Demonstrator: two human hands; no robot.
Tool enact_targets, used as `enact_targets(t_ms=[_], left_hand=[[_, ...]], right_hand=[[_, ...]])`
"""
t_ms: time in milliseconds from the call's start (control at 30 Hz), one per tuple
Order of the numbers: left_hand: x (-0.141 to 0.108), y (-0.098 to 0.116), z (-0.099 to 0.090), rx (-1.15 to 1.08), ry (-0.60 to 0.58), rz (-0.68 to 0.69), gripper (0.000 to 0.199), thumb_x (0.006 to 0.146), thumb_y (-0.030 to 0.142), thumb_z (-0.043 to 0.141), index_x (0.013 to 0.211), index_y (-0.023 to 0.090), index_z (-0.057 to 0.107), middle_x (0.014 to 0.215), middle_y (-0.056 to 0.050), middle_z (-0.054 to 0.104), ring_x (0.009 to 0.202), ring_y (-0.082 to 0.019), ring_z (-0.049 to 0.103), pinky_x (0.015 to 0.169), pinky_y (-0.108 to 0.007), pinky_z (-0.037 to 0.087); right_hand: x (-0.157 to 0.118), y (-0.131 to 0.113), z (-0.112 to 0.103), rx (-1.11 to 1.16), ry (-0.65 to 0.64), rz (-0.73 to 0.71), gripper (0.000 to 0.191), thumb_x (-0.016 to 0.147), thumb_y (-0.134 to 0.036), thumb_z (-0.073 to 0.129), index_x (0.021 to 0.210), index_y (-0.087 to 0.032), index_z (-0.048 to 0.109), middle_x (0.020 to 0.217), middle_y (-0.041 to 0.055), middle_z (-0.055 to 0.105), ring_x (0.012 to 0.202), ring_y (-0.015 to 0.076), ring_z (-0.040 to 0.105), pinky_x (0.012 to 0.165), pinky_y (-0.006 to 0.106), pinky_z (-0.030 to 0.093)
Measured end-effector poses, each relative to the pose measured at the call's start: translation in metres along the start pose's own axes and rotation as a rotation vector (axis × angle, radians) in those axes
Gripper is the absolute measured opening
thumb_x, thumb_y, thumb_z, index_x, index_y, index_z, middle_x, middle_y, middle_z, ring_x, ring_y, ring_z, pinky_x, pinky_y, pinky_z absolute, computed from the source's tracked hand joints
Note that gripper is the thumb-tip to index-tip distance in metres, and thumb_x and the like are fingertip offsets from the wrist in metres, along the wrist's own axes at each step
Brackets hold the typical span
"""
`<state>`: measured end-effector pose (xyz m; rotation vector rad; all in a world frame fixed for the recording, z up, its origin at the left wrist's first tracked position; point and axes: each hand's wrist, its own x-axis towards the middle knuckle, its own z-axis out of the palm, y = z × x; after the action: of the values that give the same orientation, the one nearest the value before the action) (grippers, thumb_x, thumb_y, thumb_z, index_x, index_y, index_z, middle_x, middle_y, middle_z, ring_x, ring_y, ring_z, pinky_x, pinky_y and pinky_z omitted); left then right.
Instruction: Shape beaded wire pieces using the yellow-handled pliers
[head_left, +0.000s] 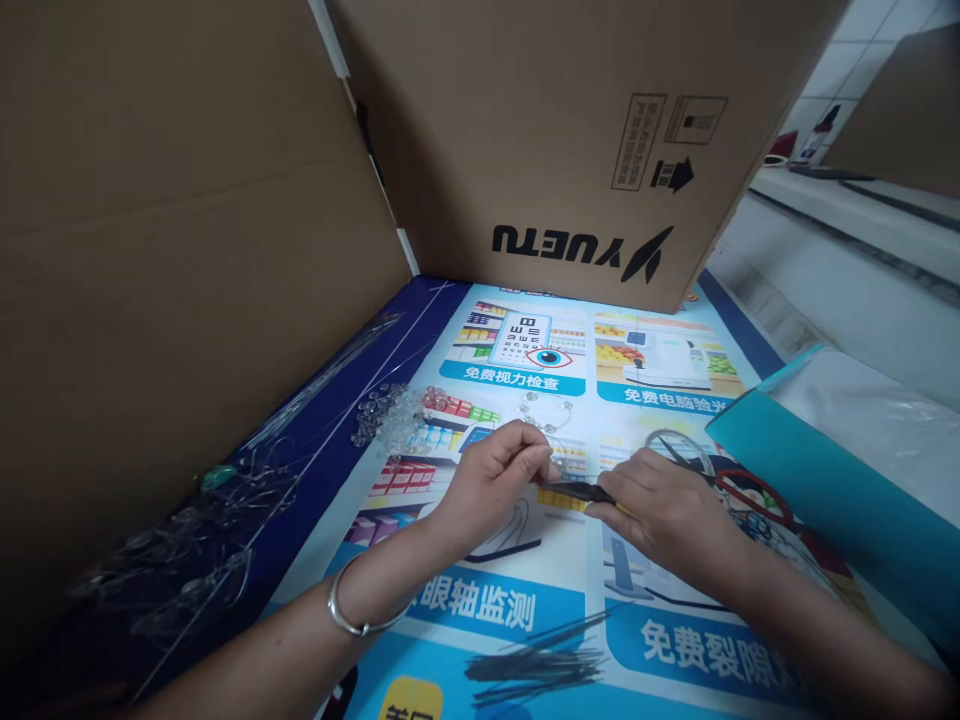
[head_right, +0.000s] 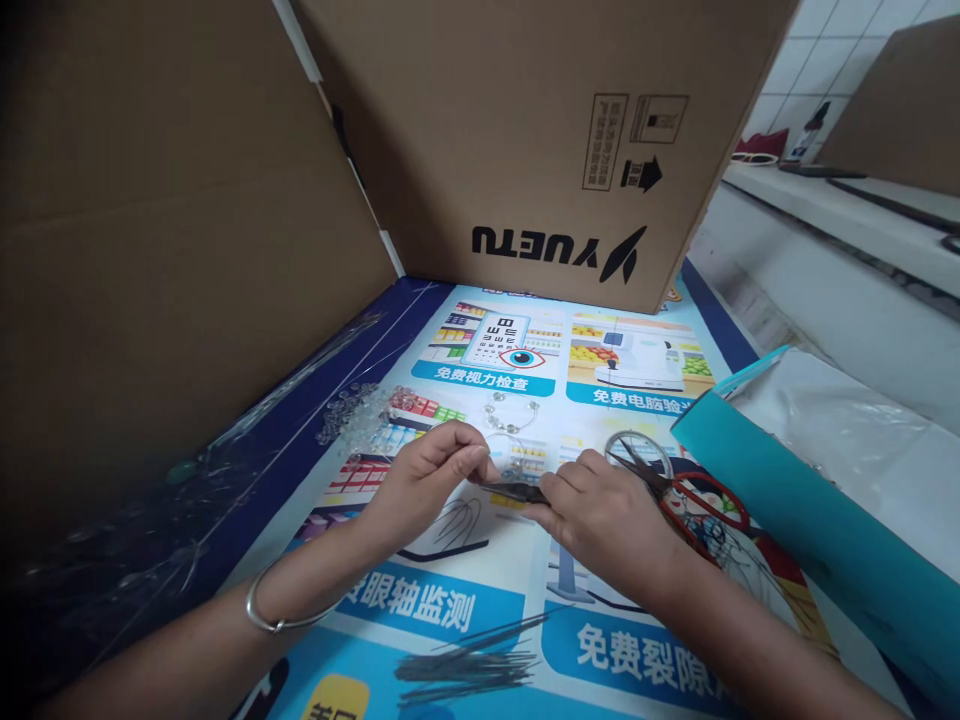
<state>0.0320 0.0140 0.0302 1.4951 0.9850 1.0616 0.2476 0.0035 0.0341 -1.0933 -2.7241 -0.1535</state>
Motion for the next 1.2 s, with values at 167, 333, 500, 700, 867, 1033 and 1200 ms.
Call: enact_targets(t_ms=[167, 333, 500, 700, 867, 1033, 1200], left_hand=[[0.000, 0.001, -0.002, 0.038, -0.010, 0.042, 0.015, 0.087, 0.023, 0.043, 0.079, 0.016, 0.054, 0.073, -0.002, 0.061, 0.068, -0.012, 0.056, 0.067, -0.026, 0.046], [-0.001, 0.000, -0.002, 0.118, -0.053, 0.062, 0.015, 0.086, 0.021, 0.044, 0.080, 0.016, 0.056, 0.074, -0.002, 0.061, 0.070, -0.012, 0.056, 0.070, -0.026, 0.045], [0.001, 0.003, -0.005, 0.099, -0.110, 0.040, 0.016, 0.085, 0.024, 0.044, 0.078, 0.016, 0.057, 0.073, -0.002, 0.062, 0.070, -0.012, 0.057, 0.069, -0.025, 0.045], [0.010, 0.010, -0.020, 0.270, -0.157, 0.008, 0.016, 0.079, 0.027, 0.052, 0.075, 0.019, 0.064, 0.074, -0.003, 0.064, 0.070, -0.014, 0.056, 0.063, -0.024, 0.043], [0.012, 0.006, -0.026, 0.300, -0.072, -0.106, 0.018, 0.078, 0.028, 0.051, 0.072, 0.018, 0.064, 0.064, -0.001, 0.060, 0.057, -0.011, 0.052, 0.051, -0.021, 0.039], [0.013, 0.001, -0.025, 0.138, -0.047, -0.202, 0.018, 0.080, 0.030, 0.050, 0.072, 0.016, 0.058, 0.060, 0.000, 0.057, 0.049, -0.008, 0.050, 0.048, -0.020, 0.040], [0.014, 0.002, -0.025, 0.078, -0.049, -0.195, 0.017, 0.079, 0.030, 0.052, 0.071, 0.016, 0.056, 0.058, 0.001, 0.056, 0.048, -0.007, 0.050, 0.047, -0.018, 0.038]], right_hand=[[0.000, 0.001, 0.000, 0.254, -0.147, 0.176, 0.033, 0.088, -0.046, 0.038, 0.084, -0.020, 0.059, 0.079, 0.0034, 0.062, 0.076, 0.0170, 0.053, 0.066, 0.027, 0.036], [0.004, 0.002, -0.008, 0.431, -0.265, 0.216, 0.036, 0.088, -0.045, 0.037, 0.075, -0.020, 0.058, 0.074, 0.0012, 0.063, 0.066, 0.0132, 0.054, 0.058, 0.023, 0.034], [0.005, 0.003, -0.011, 0.519, -0.260, 0.219, 0.036, 0.089, -0.041, 0.038, 0.067, -0.019, 0.057, 0.063, -0.0011, 0.060, 0.055, 0.0105, 0.051, 0.051, 0.022, 0.031], [0.002, 0.004, -0.006, 0.338, -0.164, 0.172, 0.029, 0.087, -0.039, 0.042, 0.077, -0.020, 0.062, 0.072, 0.0020, 0.063, 0.068, 0.0145, 0.055, 0.058, 0.024, 0.036], [0.003, 0.003, -0.007, 0.064, 0.017, 0.189, 0.027, 0.084, -0.040, 0.047, 0.087, -0.017, 0.062, 0.079, 0.0078, 0.061, 0.083, 0.0219, 0.051, 0.073, 0.033, 0.038], [0.003, 0.004, -0.007, 0.216, 0.026, 0.168, 0.022, 0.084, -0.037, 0.049, 0.089, -0.019, 0.061, 0.082, 0.0057, 0.061, 0.080, 0.0187, 0.051, 0.072, 0.031, 0.038], [0.003, 0.008, -0.002, 0.213, 0.070, 0.155, 0.022, 0.083, -0.037, 0.050, 0.088, -0.019, 0.061, 0.079, 0.0047, 0.061, 0.077, 0.0174, 0.052, 0.070, 0.031, 0.039]])
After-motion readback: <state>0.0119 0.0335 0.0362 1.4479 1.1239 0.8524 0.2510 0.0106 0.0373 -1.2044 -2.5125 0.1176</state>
